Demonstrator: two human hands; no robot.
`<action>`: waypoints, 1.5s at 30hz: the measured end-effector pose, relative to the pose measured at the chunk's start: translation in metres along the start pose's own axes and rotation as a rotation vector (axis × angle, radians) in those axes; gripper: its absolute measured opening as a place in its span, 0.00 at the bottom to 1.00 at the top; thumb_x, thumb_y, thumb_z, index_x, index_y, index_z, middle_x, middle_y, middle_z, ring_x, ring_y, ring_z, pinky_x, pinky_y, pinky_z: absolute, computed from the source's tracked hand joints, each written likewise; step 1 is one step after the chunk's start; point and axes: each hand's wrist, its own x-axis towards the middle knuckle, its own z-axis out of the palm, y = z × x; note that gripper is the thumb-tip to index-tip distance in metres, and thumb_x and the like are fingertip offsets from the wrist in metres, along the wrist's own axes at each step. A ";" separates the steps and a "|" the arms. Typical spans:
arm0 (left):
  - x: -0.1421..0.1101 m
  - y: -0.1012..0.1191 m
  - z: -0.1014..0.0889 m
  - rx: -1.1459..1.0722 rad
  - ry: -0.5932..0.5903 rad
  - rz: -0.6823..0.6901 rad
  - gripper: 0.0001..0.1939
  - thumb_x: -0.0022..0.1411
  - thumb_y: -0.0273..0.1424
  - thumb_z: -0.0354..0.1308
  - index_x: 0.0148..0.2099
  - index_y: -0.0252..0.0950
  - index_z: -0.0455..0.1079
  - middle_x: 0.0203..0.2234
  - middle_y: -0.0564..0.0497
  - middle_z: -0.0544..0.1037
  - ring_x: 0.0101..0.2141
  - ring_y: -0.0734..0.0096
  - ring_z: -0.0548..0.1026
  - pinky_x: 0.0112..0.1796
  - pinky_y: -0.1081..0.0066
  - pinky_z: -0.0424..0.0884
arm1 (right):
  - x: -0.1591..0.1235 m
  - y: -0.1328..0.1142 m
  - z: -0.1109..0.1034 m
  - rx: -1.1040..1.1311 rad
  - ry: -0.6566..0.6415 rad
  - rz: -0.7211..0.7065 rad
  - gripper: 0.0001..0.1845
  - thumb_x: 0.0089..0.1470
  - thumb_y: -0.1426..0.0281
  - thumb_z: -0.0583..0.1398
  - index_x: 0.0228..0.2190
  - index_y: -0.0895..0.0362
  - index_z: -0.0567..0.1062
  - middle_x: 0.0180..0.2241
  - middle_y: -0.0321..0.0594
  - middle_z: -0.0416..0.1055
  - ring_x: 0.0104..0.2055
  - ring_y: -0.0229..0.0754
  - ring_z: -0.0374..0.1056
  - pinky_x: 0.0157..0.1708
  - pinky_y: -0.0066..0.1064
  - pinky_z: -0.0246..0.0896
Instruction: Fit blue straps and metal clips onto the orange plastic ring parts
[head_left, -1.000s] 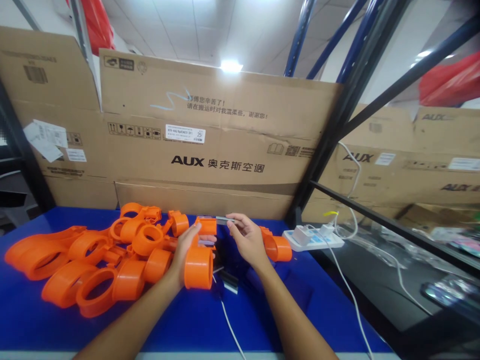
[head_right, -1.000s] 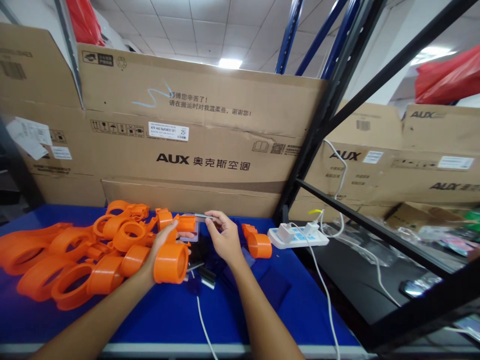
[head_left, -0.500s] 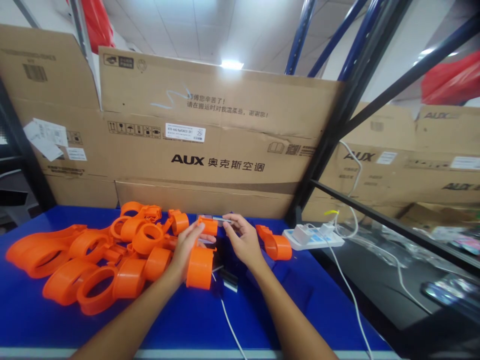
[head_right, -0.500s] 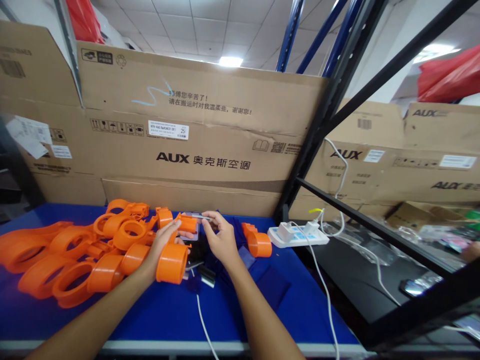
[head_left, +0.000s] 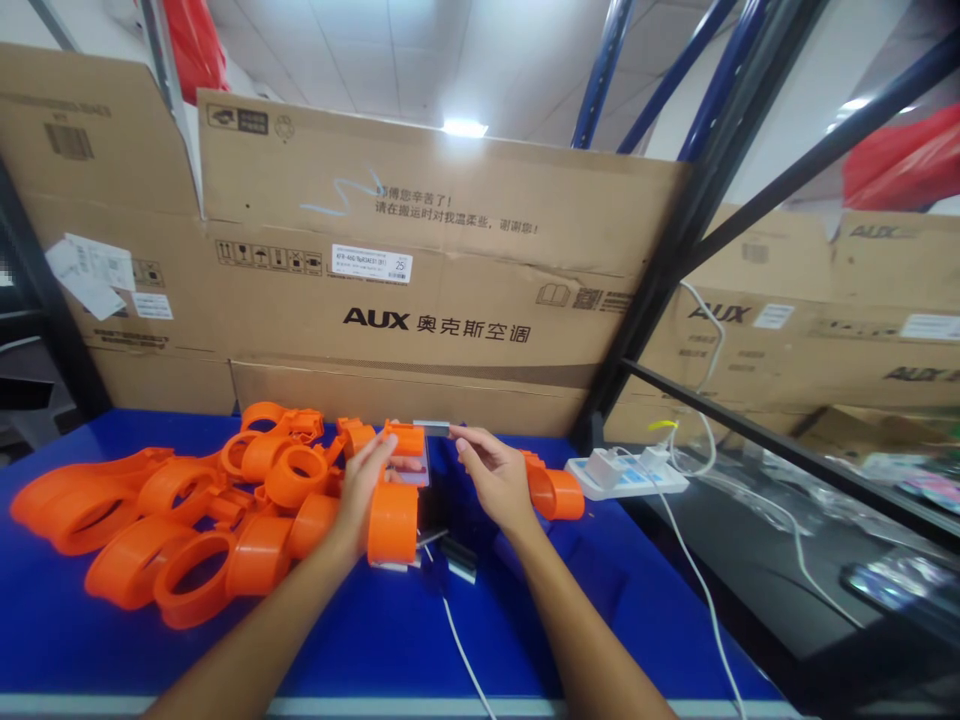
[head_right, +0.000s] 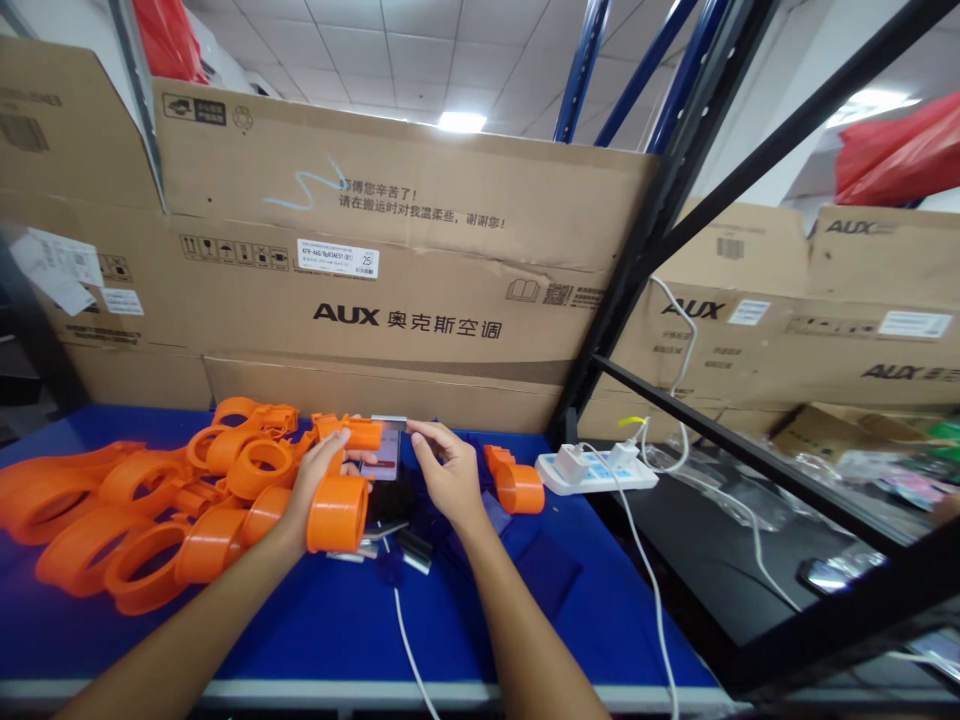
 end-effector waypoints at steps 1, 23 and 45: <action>0.000 0.001 0.000 0.000 0.001 -0.008 0.30 0.55 0.46 0.67 0.55 0.34 0.71 0.28 0.46 0.82 0.17 0.71 0.74 0.19 0.74 0.70 | 0.000 0.000 0.000 0.005 -0.001 0.003 0.16 0.57 0.58 0.64 0.44 0.51 0.82 0.41 0.45 0.80 0.38 0.48 0.74 0.32 0.36 0.71; 0.000 -0.009 -0.003 0.099 -0.069 0.026 0.33 0.56 0.48 0.67 0.57 0.31 0.71 0.23 0.48 0.79 0.16 0.75 0.68 0.18 0.77 0.61 | -0.001 0.002 0.004 0.100 -0.148 -0.005 0.14 0.57 0.58 0.66 0.43 0.51 0.84 0.40 0.44 0.77 0.35 0.43 0.71 0.29 0.32 0.67; 0.002 -0.002 -0.004 -0.008 0.022 -0.045 0.23 0.50 0.48 0.69 0.32 0.35 0.68 0.20 0.51 0.77 0.16 0.73 0.72 0.19 0.75 0.67 | -0.002 0.001 -0.026 -0.737 -0.696 -0.163 0.37 0.48 0.76 0.62 0.60 0.54 0.70 0.52 0.48 0.73 0.50 0.54 0.64 0.52 0.48 0.59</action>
